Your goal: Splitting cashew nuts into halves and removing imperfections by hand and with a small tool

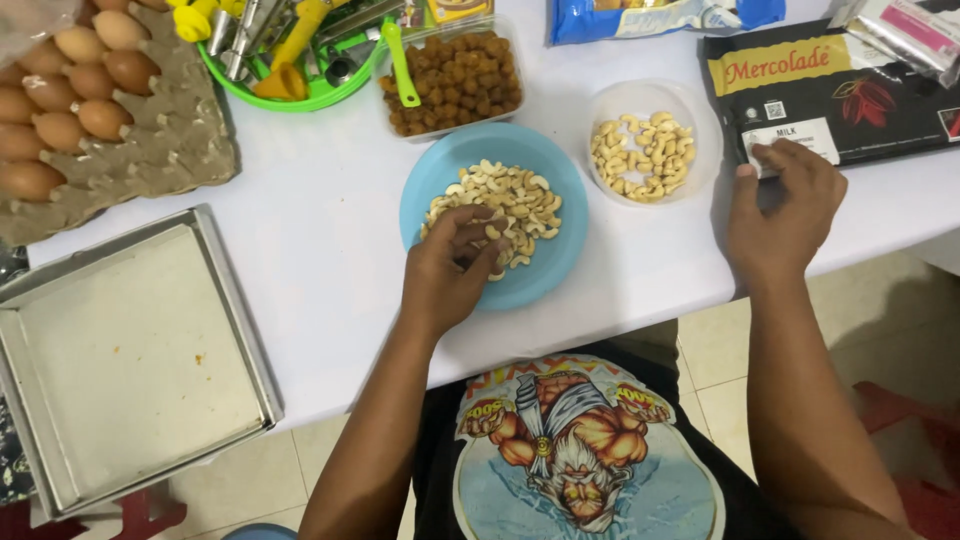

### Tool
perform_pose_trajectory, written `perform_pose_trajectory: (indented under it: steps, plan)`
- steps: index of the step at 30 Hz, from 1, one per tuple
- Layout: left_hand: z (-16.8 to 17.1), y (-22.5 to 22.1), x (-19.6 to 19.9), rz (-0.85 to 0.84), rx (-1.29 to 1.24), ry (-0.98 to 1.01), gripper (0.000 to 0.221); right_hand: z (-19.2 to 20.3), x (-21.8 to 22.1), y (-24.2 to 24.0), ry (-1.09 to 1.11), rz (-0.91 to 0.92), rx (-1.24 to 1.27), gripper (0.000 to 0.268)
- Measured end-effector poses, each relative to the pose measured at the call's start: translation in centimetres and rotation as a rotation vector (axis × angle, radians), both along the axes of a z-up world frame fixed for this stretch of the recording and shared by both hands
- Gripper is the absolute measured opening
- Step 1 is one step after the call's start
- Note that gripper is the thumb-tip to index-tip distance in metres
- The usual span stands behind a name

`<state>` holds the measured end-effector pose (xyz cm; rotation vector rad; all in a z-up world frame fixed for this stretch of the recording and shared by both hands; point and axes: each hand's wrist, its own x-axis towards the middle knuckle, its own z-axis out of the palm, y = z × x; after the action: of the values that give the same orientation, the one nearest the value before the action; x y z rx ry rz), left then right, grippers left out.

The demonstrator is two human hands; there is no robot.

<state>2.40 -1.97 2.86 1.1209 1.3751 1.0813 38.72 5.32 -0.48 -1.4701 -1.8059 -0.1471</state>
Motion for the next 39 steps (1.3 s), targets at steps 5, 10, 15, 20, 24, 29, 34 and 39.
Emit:
perform_pose_trajectory:
  steps: [5,10,15,20,24,29,34,39]
  plan:
    - [0.5,-0.5,-0.5,-0.033,0.119,0.032,0.028,0.1,-0.4,-0.1,-0.006,-0.013,0.009,0.02]
    - [0.6,-0.5,-1.3,-0.041,0.27,0.002,0.026,0.4,-0.6,0.2,-0.031,-0.009,0.025,0.02]
    - [0.1,0.0,-2.8,0.067,0.357,0.225,0.032,0.1,-0.5,0.2,-0.015,-0.027,-0.014,0.022]
    - [-3.5,0.1,-3.8,0.262,0.607,0.38,0.028,0.5,-1.1,0.1,-0.018,-0.058,-0.027,0.021]
    - [-5.2,0.0,-4.0,0.289,0.68,0.427,0.019,0.8,-1.2,0.2,-0.012,-0.058,-0.05,0.021]
    - [-5.7,-0.3,-4.0,0.263,0.716,0.476,0.024,1.1,-1.4,0.4,-0.028,-0.092,-0.061,0.02]
    - [-5.6,0.4,-4.1,0.231,0.87,0.437,0.031,1.2,-1.5,0.9,-0.047,-0.083,-0.048,0.024]
    - [-4.1,0.6,-3.8,0.222,0.929,0.395,0.036,1.6,-2.2,1.1,-0.059,-0.124,-0.068,0.045]
